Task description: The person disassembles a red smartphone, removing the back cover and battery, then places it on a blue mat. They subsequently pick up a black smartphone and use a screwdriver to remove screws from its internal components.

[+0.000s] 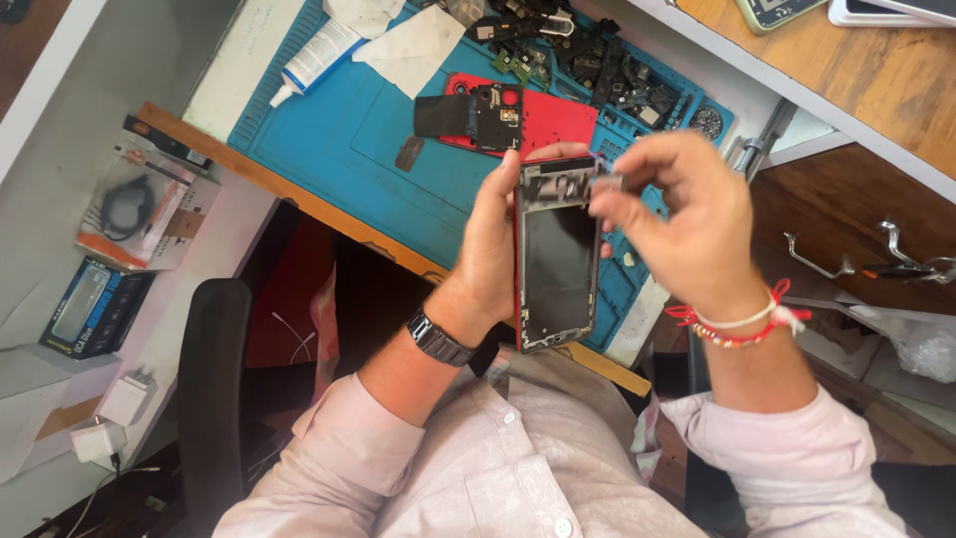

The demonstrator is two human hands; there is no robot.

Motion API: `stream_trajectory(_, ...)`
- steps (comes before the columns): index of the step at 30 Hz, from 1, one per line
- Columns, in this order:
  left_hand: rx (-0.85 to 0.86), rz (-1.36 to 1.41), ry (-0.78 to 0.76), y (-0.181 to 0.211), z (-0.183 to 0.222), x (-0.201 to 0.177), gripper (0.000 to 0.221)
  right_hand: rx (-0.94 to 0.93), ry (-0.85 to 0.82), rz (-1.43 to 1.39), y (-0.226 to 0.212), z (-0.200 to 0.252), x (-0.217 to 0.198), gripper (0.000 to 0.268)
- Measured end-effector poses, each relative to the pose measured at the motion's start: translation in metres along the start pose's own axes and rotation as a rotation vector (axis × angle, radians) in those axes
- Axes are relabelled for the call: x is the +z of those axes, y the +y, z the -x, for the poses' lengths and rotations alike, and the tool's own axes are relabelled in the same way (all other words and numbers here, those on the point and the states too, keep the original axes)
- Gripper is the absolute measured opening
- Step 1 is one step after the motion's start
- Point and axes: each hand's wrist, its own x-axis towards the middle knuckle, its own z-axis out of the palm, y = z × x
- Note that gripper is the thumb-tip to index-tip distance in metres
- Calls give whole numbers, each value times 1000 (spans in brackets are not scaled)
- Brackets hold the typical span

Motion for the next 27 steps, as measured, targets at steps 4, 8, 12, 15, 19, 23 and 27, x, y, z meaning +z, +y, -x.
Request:
stream_trajectory(4,-40,-8,-50,-2,-2,2,66,253,100,-320,14,-25,-9,24)
stream_trajectory(8,14,-210,-86,1,-2,5,65,306,150,-363,27,-46,-16,35)
stream_trajectory(12,61,-421,-140,14,-4,8,68,433,213,-605,40,-54,-22,38)
stream_trajectory(15,150,-706,-202,30,-7,13,66,447,212,-766,46,-50,-27,35)
stream_trajectory(19,268,-1414,-172,51,-4,28,65,424,244,-789,49,-44,-33,28)
stream_trajectory(23,550,-1891,-268,51,-11,35,66,374,277,-747,51,-37,-37,25)
stream_trajectory(27,705,-2167,-391,44,-11,25,69,344,277,-707,52,-26,-39,20)
